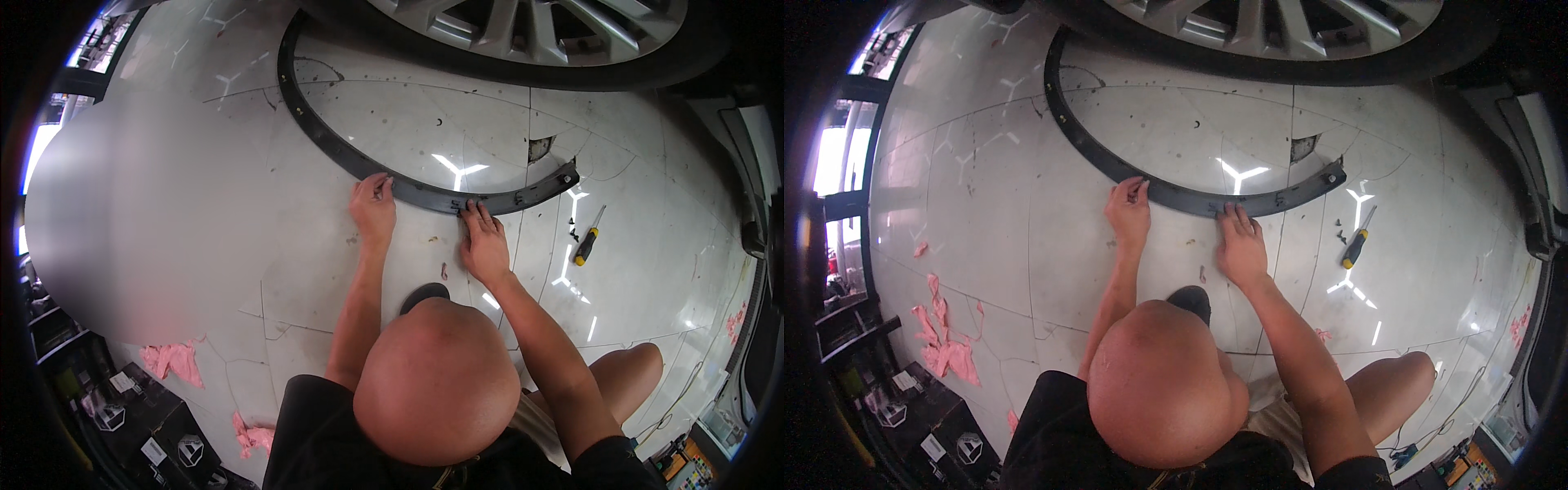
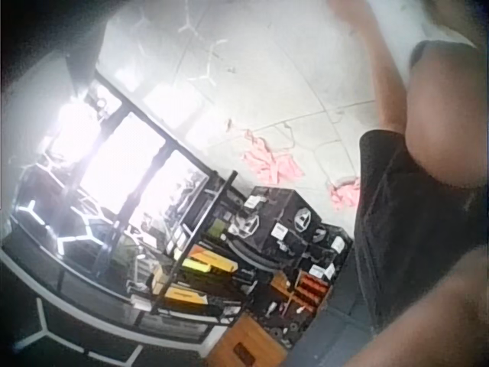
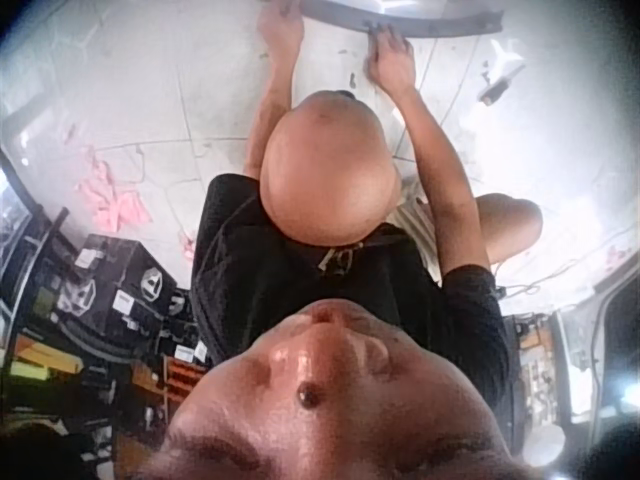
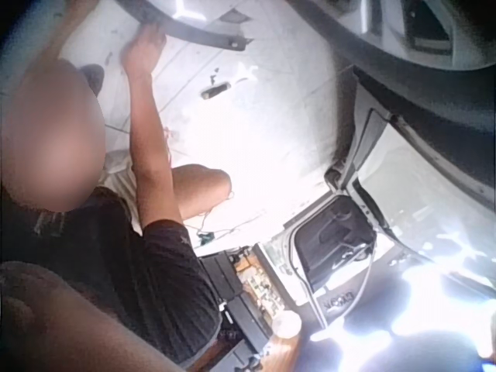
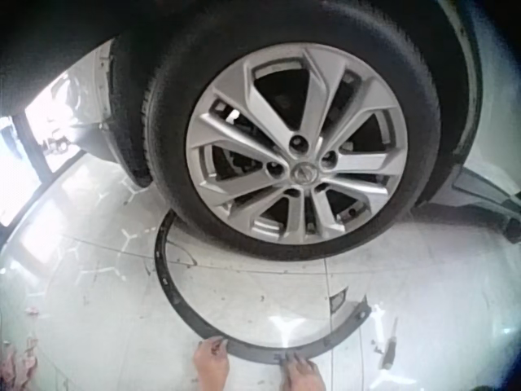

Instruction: The person removes a black plastic trim piece from the wheel arch of a white car using a screwdriver and pliers. They pry the trim loose, pull it off, and then use pliers to remove retaining clips from the wheel well area.

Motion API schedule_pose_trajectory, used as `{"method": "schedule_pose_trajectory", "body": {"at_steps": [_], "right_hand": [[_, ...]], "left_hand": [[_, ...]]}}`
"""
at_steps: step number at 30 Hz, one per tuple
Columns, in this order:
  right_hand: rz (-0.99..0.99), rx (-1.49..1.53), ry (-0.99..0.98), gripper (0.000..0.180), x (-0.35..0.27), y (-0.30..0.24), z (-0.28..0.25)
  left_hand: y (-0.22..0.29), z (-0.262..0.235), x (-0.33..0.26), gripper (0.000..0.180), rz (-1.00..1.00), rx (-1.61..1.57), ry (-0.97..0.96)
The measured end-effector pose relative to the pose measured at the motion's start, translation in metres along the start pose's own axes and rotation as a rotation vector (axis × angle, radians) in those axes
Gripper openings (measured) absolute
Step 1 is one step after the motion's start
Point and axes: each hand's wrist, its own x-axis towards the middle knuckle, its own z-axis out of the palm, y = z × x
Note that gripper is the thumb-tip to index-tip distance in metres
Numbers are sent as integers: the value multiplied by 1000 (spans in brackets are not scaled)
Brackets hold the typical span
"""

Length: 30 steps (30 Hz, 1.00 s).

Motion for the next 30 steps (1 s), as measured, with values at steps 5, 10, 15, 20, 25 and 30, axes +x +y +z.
{"method": "schedule_pose_trajectory", "body": {"at_steps": [5, 10, 15, 20, 25, 30], "right_hand": [[-30, 25, 15, 53, 0, 1, -1], [-31, 24, 9, 52, -1, 6, -3], [-30, 52, 34, 52, -1, 3, -3], [-30, 47, 25, 51, -2, 9, -3], [-33, 58, 23, 51, -2, 8, -3], [-11, 66, 7, 52, -2, 7, -3]], "left_hand": [[-12, -9, 10, 16, -105, 13, -104], [-11, -24, 15, 17, -9, 74, -308], [-13, -19, 15, 14, -22, 80, -235], [-5, -16, 11, 9, -71, 55, -164], [-9, -16, 14, 9, -44, 68, -150], [-6, -16, 16, 9, -56, 61, -202]]}}
